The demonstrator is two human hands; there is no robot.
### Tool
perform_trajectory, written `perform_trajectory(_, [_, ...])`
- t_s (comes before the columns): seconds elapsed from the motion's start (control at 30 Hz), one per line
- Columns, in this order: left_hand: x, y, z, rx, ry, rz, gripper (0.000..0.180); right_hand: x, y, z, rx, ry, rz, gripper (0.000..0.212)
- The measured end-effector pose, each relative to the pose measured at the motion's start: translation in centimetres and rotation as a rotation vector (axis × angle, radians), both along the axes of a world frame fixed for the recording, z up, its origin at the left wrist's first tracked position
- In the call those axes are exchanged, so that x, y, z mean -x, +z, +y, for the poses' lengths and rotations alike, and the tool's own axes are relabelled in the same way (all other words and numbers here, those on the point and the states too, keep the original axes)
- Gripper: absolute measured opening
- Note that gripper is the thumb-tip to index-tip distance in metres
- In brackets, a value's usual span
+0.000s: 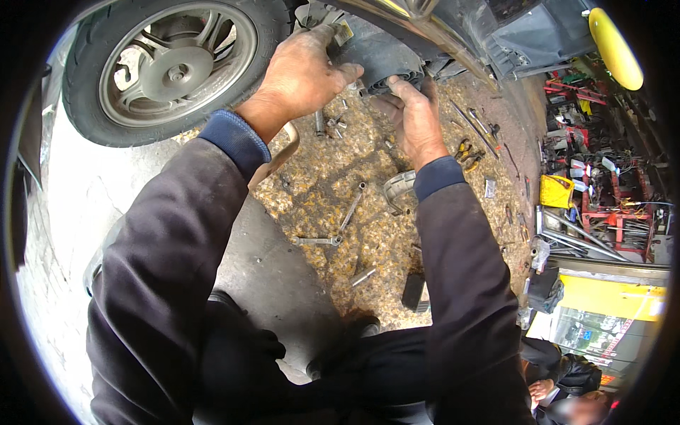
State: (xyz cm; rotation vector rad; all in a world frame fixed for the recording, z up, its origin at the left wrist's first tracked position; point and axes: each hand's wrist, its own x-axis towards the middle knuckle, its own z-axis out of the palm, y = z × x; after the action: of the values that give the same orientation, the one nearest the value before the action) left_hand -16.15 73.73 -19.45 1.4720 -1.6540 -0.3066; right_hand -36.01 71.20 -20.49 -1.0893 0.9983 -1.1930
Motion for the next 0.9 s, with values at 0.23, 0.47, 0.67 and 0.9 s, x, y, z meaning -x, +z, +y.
perform_trajectory(0.23, [1.4,0.3,0.1,0.042,-0.006,0.115,0.070,-0.5,1.1,0.1,0.010,0.022,0.105,0.037])
perform_trajectory(0.47, [1.5,0.3,1.8,-0.045,-0.012,0.174,0.068,-2.4,1.4,-0.2,0.084,-0.156,0.108,0.063])
perform_trajectory(0.67, [1.1,-0.6,2.5,-0.075,-0.031,0.125,0.056,-3.0,0.9,-1.4,0.079,-0.192,0.145,0.076])
perform_trajectory(0.9, [0.8,-1.1,1.1,0.075,-0.016,0.074,0.068,-3.0,0.2,-2.3,0.169,-0.178,0.178,0.082])
